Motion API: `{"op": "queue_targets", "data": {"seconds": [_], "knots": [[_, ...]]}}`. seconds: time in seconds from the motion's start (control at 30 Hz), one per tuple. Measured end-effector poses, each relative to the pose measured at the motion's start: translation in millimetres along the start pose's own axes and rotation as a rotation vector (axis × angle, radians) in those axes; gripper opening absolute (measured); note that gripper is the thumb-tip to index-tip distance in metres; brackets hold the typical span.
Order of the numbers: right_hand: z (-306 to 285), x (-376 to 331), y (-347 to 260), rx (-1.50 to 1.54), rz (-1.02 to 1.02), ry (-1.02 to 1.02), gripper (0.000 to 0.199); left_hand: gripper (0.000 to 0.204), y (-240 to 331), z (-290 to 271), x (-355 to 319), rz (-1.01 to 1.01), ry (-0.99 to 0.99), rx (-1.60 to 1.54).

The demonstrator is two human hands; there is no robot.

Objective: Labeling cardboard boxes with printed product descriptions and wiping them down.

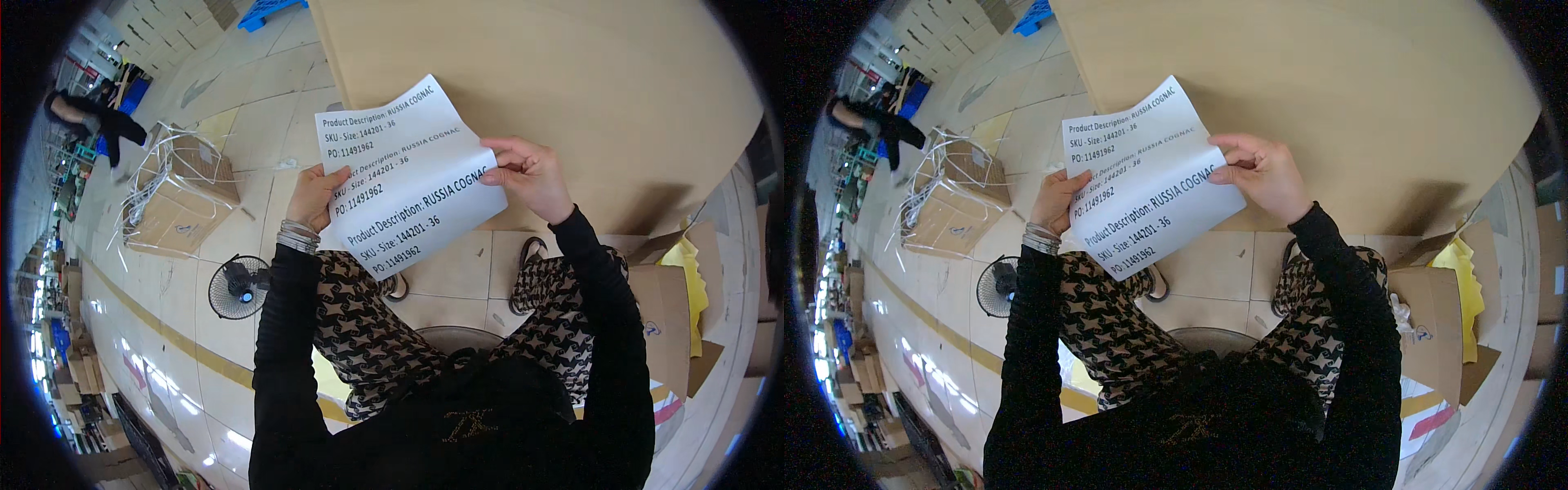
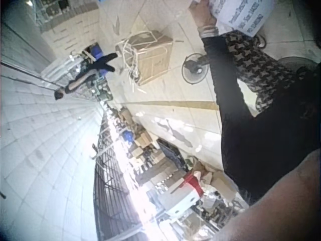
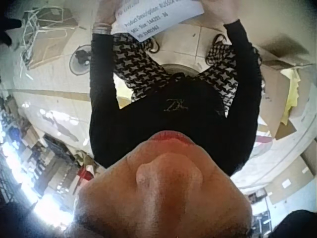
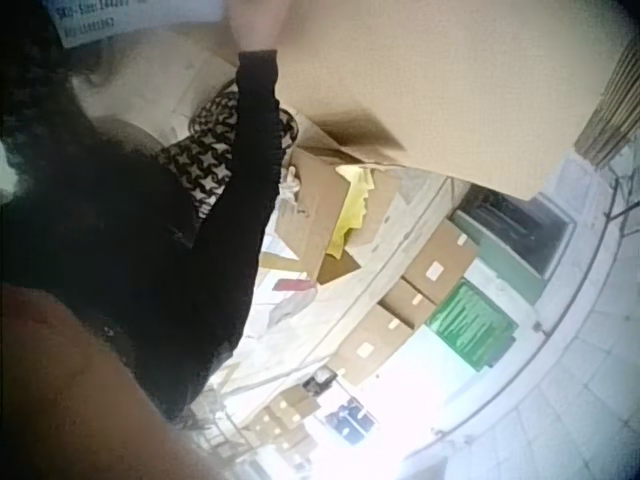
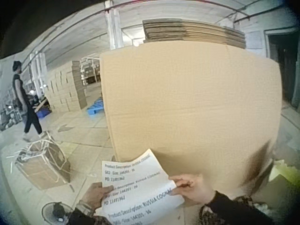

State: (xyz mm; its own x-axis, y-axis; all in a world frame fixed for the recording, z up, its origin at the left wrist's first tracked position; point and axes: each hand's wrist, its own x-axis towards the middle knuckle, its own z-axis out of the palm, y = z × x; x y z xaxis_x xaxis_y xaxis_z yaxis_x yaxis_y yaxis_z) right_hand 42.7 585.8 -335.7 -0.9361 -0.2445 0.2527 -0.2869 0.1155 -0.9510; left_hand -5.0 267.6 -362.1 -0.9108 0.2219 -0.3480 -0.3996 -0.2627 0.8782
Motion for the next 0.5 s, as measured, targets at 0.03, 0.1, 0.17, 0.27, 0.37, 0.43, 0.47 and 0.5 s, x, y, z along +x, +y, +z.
{"op": "queue_targets", "data": {"seconds": [0.03,0.1,0.17,0.27,0.37,0.43,0.47,0.5], "knots": [[2,1,2,-0.003,0.015,0.007,0.036,0.021,0,-1,-1,0.002,0.033,0.014],[4,3,6,-0.066,-0.027,0.037,0.026,0.021,-2,-3,-3,-0.001,0.026,0.014],[8,5,9,-0.060,-0.041,0.037,0.024,0.021,-4,-6,-4,0.013,0.053,0.022],[12,5,12,-0.083,-0.080,0.072,0.021,0.020,-7,-9,-5,0.037,0.108,0.024],[17,4,15,-0.127,-0.134,0.115,0.019,0.020,-7,-10,-7,0.056,0.122,0.015],[19,3,17,-0.142,-0.161,0.127,0.018,0.020,-8,-9,-8,0.059,0.116,-0.002],[20,2,17,-0.181,-0.193,0.154,0.017,0.020,-8,-9,-9,0.074,0.120,-0.006],[21,1,18,-0.221,-0.210,0.174,0.016,0.020,-8,-8,-9,0.085,0.132,-0.015]]}}
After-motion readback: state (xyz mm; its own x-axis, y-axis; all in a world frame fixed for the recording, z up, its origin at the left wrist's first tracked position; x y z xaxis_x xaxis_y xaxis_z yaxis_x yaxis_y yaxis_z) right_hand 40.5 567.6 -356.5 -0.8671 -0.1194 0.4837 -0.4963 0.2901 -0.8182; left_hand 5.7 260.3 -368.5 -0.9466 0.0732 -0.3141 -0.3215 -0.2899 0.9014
